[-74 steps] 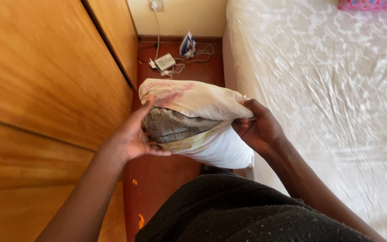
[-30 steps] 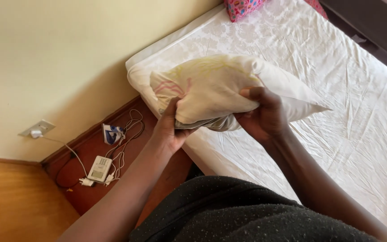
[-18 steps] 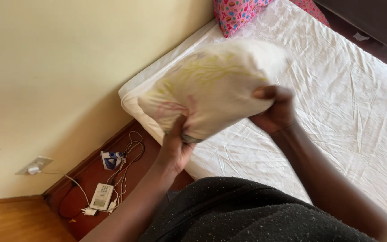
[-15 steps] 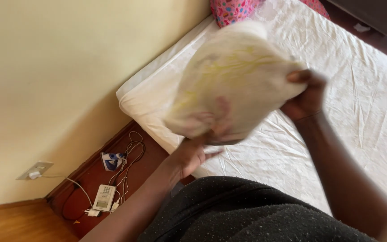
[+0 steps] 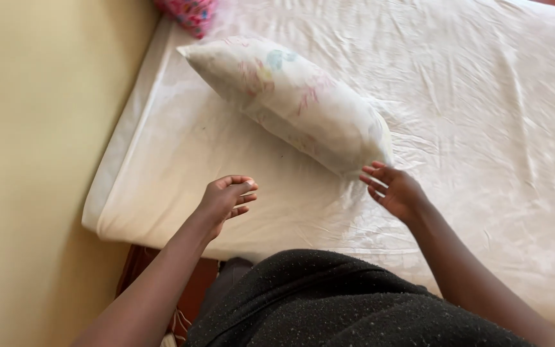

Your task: Putting decorative cases on several pillows in a bedroom.

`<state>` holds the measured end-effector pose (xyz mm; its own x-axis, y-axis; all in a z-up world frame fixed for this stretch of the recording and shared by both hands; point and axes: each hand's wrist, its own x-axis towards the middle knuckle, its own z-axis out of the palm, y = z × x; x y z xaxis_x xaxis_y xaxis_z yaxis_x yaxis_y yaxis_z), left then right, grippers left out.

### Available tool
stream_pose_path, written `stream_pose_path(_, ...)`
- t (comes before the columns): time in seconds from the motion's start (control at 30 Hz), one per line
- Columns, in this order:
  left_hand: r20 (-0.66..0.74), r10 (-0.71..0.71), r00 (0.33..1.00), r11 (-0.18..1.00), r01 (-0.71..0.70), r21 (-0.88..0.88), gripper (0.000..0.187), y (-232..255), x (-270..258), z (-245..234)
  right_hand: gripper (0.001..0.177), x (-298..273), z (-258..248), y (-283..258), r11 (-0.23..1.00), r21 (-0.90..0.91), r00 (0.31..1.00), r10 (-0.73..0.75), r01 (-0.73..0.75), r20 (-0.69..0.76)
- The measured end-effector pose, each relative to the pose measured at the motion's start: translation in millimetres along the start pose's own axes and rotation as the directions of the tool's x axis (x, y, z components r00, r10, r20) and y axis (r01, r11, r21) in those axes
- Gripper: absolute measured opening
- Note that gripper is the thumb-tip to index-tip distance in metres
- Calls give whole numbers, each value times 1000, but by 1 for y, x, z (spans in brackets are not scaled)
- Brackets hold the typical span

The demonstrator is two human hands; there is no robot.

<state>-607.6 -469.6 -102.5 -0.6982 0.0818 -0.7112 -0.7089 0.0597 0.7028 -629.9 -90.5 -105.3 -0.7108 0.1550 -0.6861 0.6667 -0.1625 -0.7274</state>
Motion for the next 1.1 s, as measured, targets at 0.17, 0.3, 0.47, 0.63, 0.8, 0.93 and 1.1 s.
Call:
stream_pose_path(0.17, 75, 29, 997, 998, -24, -65, 20, 26, 57, -39, 53, -27, 22, 8, 985, 171, 995, 29, -12, -98)
stream_pose_path(0.3, 117, 45, 992, 986, -26, -162, 20, 43, 96, -64, 55, -38, 39, 12, 964, 264, 991, 12, 25, -136)
stream_pose_path(0.47, 163, -38, 986, 988, 61, -140, 25, 59, 119, -78, 53, -55, 72, 27, 922, 385, 978, 56, 27, -203)
stream_pose_path(0.63, 234, -89, 968, 982, 125, -143, 30, 56, 143, -79, 46, -64, 102, 33, 966, 254, 950, 128, -53, -287)
stream_pose_path(0.8, 229, -115, 967, 969, 160, -189, 33, 37, 168, -75, 35, -39, 104, 43, 950, 262, 942, 235, -170, -239)
stream_pose_path(0.93, 174, -124, 977, 958, 164, -237, 33, 30, 154, -82, 34, 9, 106, 48, 932, 262, 946, 293, -250, -140)
stream_pose_path(1.1, 52, -209, 976, 951, 216, -222, 27, 35, 125, -97, 49, 83, 130, 48, 802, 339, 866, 492, -492, 92)
